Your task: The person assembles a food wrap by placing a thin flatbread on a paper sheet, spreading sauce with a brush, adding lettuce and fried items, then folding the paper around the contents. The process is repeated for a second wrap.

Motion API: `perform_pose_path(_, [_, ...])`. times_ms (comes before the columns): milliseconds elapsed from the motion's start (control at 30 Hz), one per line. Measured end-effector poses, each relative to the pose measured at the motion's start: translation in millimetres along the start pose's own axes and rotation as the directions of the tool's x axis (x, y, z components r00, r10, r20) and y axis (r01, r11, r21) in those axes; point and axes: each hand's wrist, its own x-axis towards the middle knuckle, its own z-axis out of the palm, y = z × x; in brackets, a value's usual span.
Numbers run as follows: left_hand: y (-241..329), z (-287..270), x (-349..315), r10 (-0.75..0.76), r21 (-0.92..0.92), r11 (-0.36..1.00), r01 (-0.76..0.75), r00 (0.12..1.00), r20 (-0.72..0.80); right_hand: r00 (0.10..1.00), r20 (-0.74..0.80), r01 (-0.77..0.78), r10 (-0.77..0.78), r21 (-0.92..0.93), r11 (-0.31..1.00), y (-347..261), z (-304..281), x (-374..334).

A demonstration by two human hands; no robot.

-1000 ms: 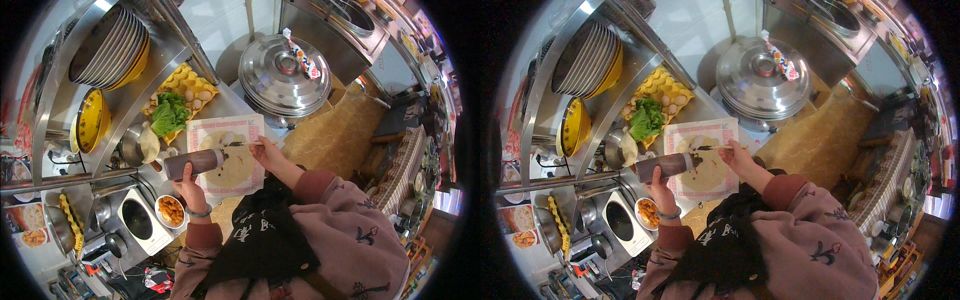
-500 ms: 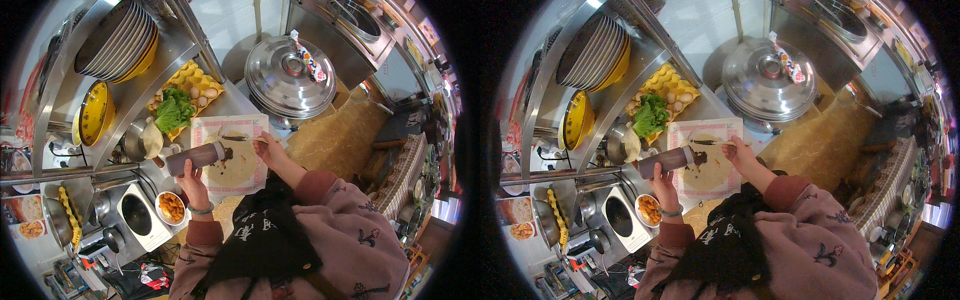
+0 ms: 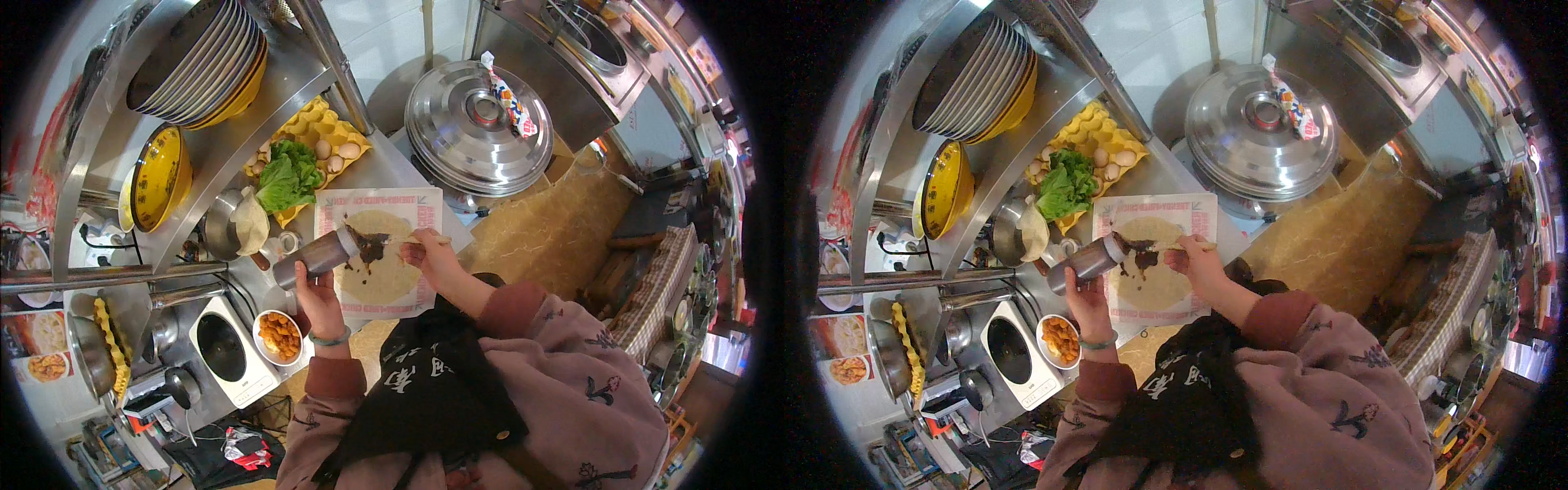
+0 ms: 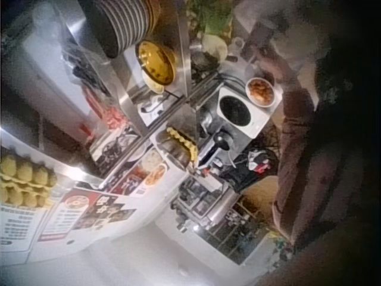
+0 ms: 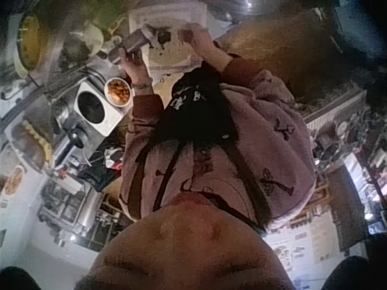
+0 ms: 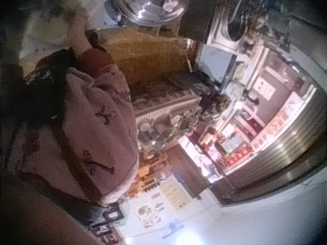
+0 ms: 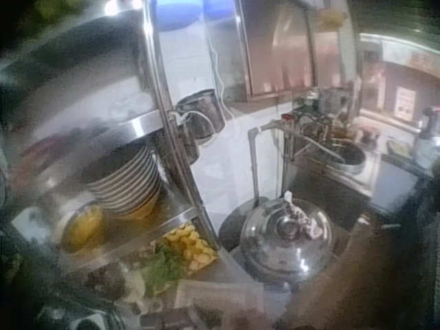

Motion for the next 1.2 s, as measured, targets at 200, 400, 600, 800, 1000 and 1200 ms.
perform_pose_path(200, [6, -1, 5, -0.011, -0.048, 0.999, 0.012, 1.000, 0.009, 0.999, -0.033, 0.025, -0.033, -0.235, 0.972, -9, -6, -7])
perform_pose_path(400, [3, -7, 4, -0.068, -0.108, 0.991, 0.080, 0.992, 0.107, 0.979, 0.029, 0.204, -0.203, -0.251, 0.946, -25, 3, 0])
perform_pose_path(600, [1, -33, 18, -0.291, -0.363, 0.878, 0.311, 0.950, 0.111, 0.944, 0.234, 0.318, -0.232, -0.457, 0.831, -9, -7, 10])
perform_pose_path(800, [24, -82, 19, -0.434, -0.643, 0.581, 0.499, 0.858, 0.273, 0.959, 0.240, 0.279, -0.151, -0.694, 0.663, 9, -23, 29])
perform_pose_path(1000, [59, -136, 31, -0.214, -0.848, 0.394, 0.354, 0.933, 0.290, 0.945, 0.273, 0.326, -0.180, -0.737, 0.592, -17, -25, 23])
perform_pose_path(1200, [84, -171, 113, -0.311, -0.946, 0.025, 0.323, 0.902, 0.300, 0.974, 0.135, 0.214, -0.180, -0.800, 0.560, -17, -9, 19])
